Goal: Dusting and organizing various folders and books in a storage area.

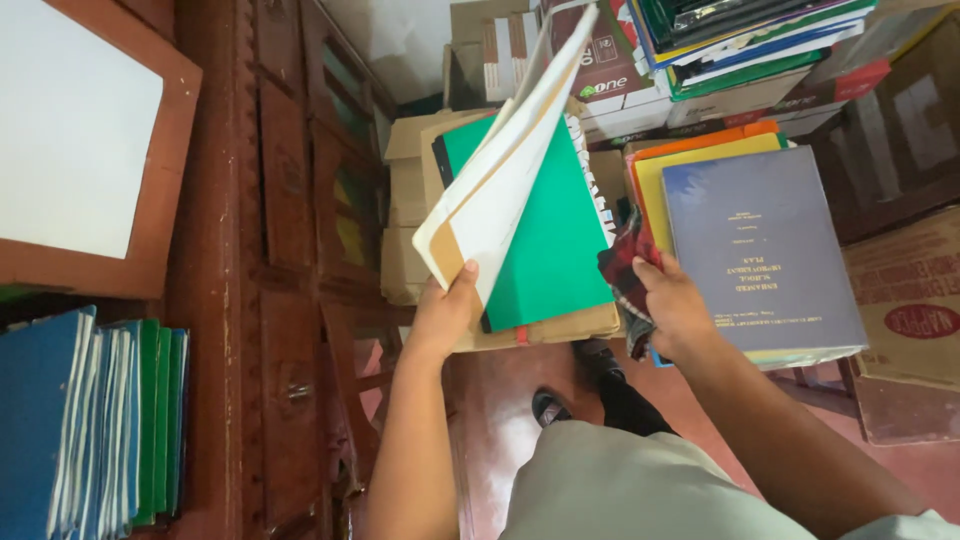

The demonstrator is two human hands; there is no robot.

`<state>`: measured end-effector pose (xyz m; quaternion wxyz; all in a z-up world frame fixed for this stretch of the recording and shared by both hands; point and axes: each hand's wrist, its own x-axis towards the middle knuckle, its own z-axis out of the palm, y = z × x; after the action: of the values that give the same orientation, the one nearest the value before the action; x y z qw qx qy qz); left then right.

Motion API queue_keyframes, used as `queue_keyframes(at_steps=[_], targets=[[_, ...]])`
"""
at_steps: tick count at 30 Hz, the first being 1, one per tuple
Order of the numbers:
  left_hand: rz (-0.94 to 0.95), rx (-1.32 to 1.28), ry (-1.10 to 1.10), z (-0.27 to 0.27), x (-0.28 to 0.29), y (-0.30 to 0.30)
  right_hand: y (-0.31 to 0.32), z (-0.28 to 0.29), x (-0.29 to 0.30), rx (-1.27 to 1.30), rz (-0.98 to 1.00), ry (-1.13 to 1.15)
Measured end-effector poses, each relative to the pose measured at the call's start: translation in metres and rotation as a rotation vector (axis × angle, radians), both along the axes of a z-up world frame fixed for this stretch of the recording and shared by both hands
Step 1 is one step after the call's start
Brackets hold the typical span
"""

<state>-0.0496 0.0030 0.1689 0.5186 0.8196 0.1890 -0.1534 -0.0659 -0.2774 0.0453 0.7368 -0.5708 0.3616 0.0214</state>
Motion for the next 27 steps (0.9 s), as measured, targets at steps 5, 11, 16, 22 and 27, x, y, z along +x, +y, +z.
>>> queue_keyframes(at_steps=[5,11,16,22,27], targets=[[0.002,-0.002,0.034,-0.005,0.001,0.001,0.009,0.013,0.003,0.0,0.002,0.027],[0.075,-0.221,-0.037,-0.012,-0.006,0.006,0.002,0.014,0.014,-0.108,0.023,0.001],[0.507,-1.019,-0.114,-0.058,-0.009,-0.02,-0.005,0.021,0.025,-0.247,0.015,-0.035],[0.716,-1.171,0.265,-0.187,-0.024,-0.042,-0.01,-0.001,0.041,-0.449,0.03,-0.068],[0.357,-0.635,0.638,-0.192,-0.04,-0.035,0.009,-0.007,0.047,-0.571,0.231,-0.012]])
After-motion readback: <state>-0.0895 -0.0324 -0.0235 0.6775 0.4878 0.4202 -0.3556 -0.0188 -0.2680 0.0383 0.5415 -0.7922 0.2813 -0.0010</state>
